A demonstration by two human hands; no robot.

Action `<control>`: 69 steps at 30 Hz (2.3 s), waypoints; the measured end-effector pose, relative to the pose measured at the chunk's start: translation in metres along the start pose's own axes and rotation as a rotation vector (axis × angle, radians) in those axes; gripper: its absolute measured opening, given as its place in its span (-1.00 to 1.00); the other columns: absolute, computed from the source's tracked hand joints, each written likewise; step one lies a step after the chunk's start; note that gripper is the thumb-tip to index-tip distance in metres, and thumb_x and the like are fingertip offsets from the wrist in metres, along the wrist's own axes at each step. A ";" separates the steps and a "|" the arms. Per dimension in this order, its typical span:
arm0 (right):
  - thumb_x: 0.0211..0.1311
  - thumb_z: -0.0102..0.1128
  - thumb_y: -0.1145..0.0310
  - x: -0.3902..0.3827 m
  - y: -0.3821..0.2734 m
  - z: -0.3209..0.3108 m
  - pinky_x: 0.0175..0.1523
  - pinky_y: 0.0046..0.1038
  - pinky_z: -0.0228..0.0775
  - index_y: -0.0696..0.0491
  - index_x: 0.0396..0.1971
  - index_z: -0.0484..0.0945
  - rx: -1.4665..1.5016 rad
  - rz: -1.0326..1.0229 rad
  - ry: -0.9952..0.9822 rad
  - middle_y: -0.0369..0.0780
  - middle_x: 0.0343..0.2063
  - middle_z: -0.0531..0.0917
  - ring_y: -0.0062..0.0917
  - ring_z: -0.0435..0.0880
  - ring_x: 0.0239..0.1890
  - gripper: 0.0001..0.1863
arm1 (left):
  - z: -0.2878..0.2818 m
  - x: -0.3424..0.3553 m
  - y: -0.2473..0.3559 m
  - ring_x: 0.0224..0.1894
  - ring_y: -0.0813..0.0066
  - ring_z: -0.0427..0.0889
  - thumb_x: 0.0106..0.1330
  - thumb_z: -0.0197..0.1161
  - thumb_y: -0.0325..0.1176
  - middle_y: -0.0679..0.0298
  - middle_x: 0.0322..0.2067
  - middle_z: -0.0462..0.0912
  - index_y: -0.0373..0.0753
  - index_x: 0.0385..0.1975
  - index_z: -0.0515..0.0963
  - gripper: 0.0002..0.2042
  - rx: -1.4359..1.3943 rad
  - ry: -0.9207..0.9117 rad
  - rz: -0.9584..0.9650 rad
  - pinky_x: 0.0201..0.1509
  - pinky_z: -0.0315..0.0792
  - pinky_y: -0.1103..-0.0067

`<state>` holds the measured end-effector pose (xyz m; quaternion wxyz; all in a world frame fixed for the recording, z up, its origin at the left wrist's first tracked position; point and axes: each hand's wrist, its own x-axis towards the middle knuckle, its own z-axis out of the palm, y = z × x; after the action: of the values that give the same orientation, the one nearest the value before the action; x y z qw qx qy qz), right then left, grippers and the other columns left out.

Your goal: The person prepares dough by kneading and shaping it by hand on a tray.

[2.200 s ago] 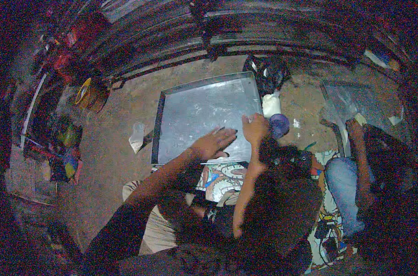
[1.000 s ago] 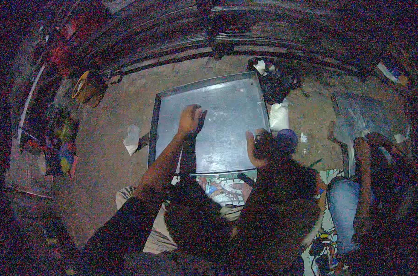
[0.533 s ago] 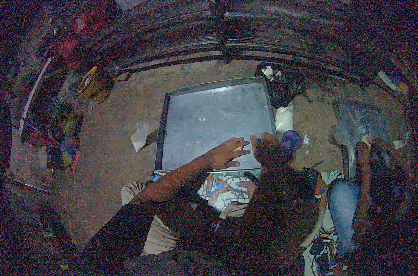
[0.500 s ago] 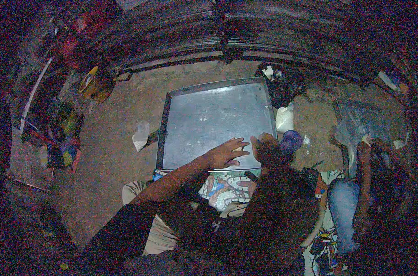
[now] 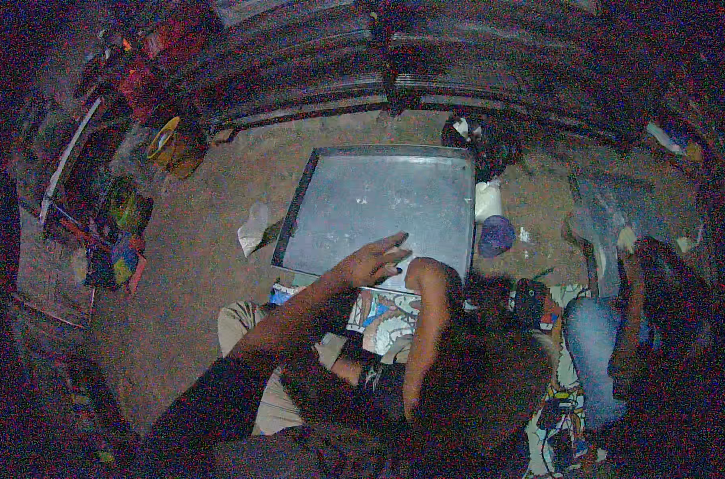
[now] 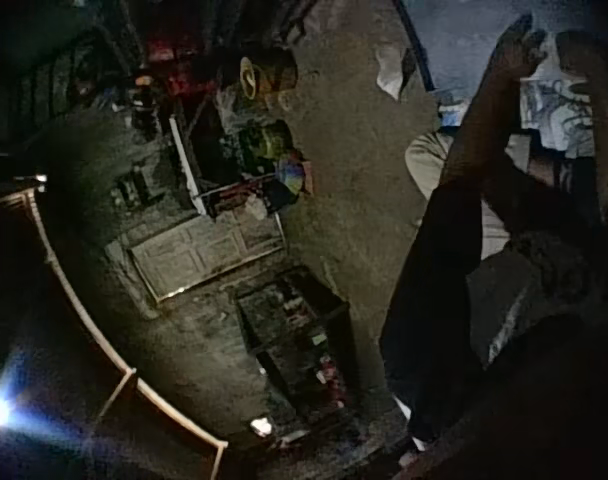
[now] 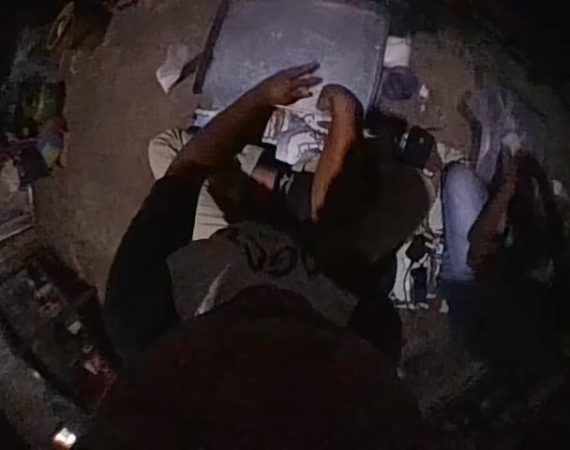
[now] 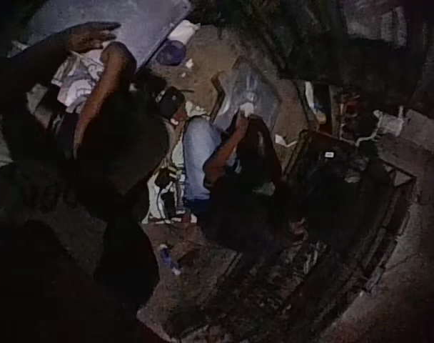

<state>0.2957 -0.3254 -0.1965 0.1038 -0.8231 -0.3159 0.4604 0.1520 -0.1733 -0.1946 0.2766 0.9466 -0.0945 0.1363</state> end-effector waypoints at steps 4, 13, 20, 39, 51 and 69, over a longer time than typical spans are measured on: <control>-0.06 0.13 0.55 0.004 0.007 -0.015 -0.32 -0.25 0.60 0.27 -0.40 0.66 -0.073 0.044 0.169 0.04 -0.34 0.71 -0.29 0.74 -0.41 -0.80 | -0.035 0.003 0.010 0.23 0.05 0.44 0.24 0.23 -0.33 0.13 0.31 0.36 0.09 0.34 0.29 -0.40 0.095 -0.272 -0.115 0.27 0.39 0.29; -0.11 0.24 0.51 0.007 -0.001 -0.029 -0.06 -0.22 0.59 0.27 -0.37 0.65 -0.139 0.041 0.524 0.15 -0.27 0.68 -0.05 0.71 -0.14 -0.76 | -0.011 0.020 0.029 -0.24 0.11 0.64 0.22 0.14 -0.32 0.16 -0.29 0.62 -0.14 -0.20 0.51 -0.82 0.382 -0.133 -0.095 -0.20 0.55 0.24; 0.01 0.22 0.36 0.055 0.044 -0.026 -0.01 -0.19 0.59 0.17 -0.23 0.67 -0.153 0.014 0.423 0.07 -0.11 0.66 -0.07 0.70 -0.10 -0.69 | -0.003 0.046 0.055 -0.21 0.08 0.69 0.13 0.32 -0.30 0.07 -0.32 0.69 -0.18 -0.25 0.63 -0.79 0.203 -0.059 -0.594 -0.16 0.56 0.27; 0.10 0.28 0.40 0.018 -0.041 0.009 0.09 -0.23 0.50 0.13 0.02 0.56 -0.036 -0.238 0.785 0.05 0.03 0.56 -0.08 0.62 -0.03 -0.56 | -0.043 -0.049 0.014 -0.21 0.27 0.73 0.37 0.13 -0.42 0.06 -0.29 0.73 -0.36 -0.12 0.59 -0.80 -0.399 0.253 -0.719 -0.02 0.56 0.42; 0.01 0.39 0.16 0.008 -0.058 0.020 0.10 -0.13 0.44 0.05 -0.02 0.54 -0.571 -0.061 0.871 -0.13 -0.13 0.64 -0.14 0.51 0.07 -0.48 | -0.059 -0.037 0.008 -0.54 0.22 0.54 0.36 0.19 -0.03 0.07 -0.58 0.58 -0.30 -0.50 0.58 -0.60 -0.209 0.595 -0.821 -0.36 0.40 0.34; -0.04 0.41 0.25 -0.012 -0.079 0.060 0.03 -0.18 0.50 0.02 -0.02 0.62 -0.373 -0.318 0.594 0.00 -0.18 0.61 -0.10 0.62 -0.09 -0.51 | -0.045 -0.074 -0.021 -0.26 -0.20 0.61 0.40 0.07 -0.23 -0.16 -0.36 0.64 -0.37 -0.34 0.57 -0.71 -0.028 0.701 -0.989 -0.15 0.46 0.12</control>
<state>0.2084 -0.2786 -0.1856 0.1092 -0.8661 -0.4741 0.1147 0.0783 -0.1231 -0.1919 0.3341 0.7733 0.4515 0.2941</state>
